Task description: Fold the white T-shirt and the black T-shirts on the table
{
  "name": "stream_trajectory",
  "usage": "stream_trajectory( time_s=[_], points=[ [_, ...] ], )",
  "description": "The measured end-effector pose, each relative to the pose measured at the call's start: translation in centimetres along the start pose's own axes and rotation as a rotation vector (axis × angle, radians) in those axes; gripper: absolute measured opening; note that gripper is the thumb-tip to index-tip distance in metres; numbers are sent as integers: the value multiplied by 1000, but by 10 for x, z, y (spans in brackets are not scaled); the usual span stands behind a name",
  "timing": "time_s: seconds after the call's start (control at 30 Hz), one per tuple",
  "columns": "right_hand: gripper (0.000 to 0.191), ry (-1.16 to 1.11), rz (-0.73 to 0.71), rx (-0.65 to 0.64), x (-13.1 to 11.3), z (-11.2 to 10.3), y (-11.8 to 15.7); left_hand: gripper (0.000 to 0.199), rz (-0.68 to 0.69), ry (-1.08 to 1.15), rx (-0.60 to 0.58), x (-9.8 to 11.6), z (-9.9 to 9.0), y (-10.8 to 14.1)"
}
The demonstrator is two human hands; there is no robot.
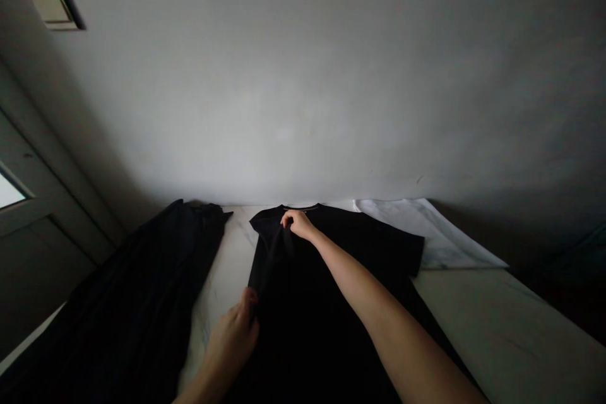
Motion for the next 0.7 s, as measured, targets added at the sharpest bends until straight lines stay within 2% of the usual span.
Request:
stream_trajectory(
  time_s=[0.17, 0.27, 0.37, 0.43, 0.57, 0.63, 0.67, 0.7],
  points=[
    [34, 9, 75, 7, 16, -13, 18, 31, 116, 103, -22, 25, 25, -1],
    [37, 12, 132, 9, 25, -15, 31, 30, 118, 131, -84, 26, 41, -2],
    [38, 0, 196, 34, 34, -15, 41, 17, 142, 189, -168, 22, 40, -21],
    [37, -17, 245, 73, 40, -14, 45, 13, 183, 149, -140, 17, 22, -53],
    [32, -50, 368, 200, 52, -12, 50, 32, 276, -130, 119, 8, -38, -155],
    [25, -45, 424, 281, 57, -9, 53, 47, 305, -183, 148, 7, -59, -208],
    [27, -36, 453, 327, 60, -7, 55, 54, 321, -192, 134, 7, -66, -231],
    [37, -30, 490, 382, 63, -6, 58, 59, 343, -203, 110, 7, -69, -253]
  ],
)
Point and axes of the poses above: each hand's wrist, its own y-axis away from the middle knuckle, its own z-axis out of the palm, x = y × z, the point moved 7 cm from there along -y, towards the middle knuckle, and after that the axes turned 1 degree about -y, right-handed, at the moved point
